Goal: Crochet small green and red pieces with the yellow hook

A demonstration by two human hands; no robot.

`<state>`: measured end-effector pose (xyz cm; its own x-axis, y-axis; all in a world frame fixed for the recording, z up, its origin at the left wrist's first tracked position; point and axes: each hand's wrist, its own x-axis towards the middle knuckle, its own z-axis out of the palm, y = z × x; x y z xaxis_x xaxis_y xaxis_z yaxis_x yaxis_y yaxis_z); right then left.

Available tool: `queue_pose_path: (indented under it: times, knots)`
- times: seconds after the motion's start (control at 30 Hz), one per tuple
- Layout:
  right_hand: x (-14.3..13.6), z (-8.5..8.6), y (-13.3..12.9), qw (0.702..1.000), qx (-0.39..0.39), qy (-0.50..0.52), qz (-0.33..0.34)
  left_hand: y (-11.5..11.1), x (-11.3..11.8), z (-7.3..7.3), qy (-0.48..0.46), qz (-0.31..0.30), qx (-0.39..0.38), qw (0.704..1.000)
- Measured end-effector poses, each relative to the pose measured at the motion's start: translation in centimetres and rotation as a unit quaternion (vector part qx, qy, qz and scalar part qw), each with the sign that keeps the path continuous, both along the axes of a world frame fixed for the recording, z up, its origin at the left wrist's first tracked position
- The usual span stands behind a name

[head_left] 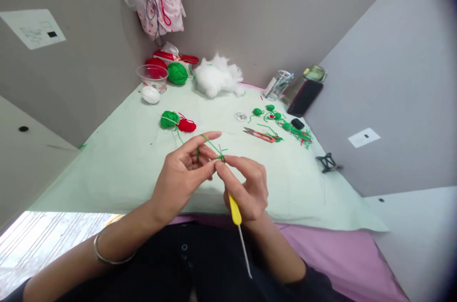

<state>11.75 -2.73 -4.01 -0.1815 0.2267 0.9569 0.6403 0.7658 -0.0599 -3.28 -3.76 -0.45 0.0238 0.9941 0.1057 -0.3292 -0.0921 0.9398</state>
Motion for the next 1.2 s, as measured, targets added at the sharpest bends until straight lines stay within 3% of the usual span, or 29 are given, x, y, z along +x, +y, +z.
queue_pose_path:
  times: [0.07,0.13,0.23,0.33,0.67,0.73,0.9,0.97,1.03,1.07,1.2]
  knots:
    - [0.1,0.4,-0.1,0.999,-0.034,0.027,0.015,0.3,-0.3,0.2,-0.097,-0.108,-0.102,0.984]
    - [0.4,1.1,-0.2,0.986,-0.114,0.090,0.082,0.6,-0.6,0.4,-0.154,-0.158,-0.158,0.963]
    - [0.8,2.1,-0.3,0.924,-0.231,0.231,0.198,0.8,-0.8,0.7,-0.159,-0.131,-0.144,0.968]
    - [0.8,2.4,-0.1,0.874,-0.290,0.294,0.255,0.7,-0.5,0.9,-0.129,-0.121,-0.116,0.977]
    - [0.4,2.0,-0.1,0.857,-0.324,0.296,0.269,0.2,0.4,0.8,-0.114,-0.116,-0.109,0.981]
    - [0.5,2.0,-0.1,0.833,-0.343,0.318,0.296,0.3,0.2,0.9,-0.119,-0.134,-0.127,0.976]
    - [1.4,2.5,0.6,0.732,-0.415,0.415,0.346,0.7,-0.6,1.0,-0.145,-0.231,-0.170,0.947]
    - [1.5,2.5,0.8,0.703,-0.441,0.427,0.360,0.7,-0.5,0.8,-0.139,-0.227,-0.160,0.951]
    - [1.3,2.4,0.8,0.708,-0.445,0.411,0.362,0.5,-0.1,0.6,-0.116,-0.176,-0.129,0.969]
    - [1.2,2.4,0.7,0.729,-0.435,0.395,0.352,0.4,0.1,0.4,-0.099,-0.141,-0.108,0.979]
    - [0.5,2.1,0.0,0.852,-0.339,0.303,0.259,0.2,0.9,-0.2,-0.036,-0.059,-0.054,0.996]
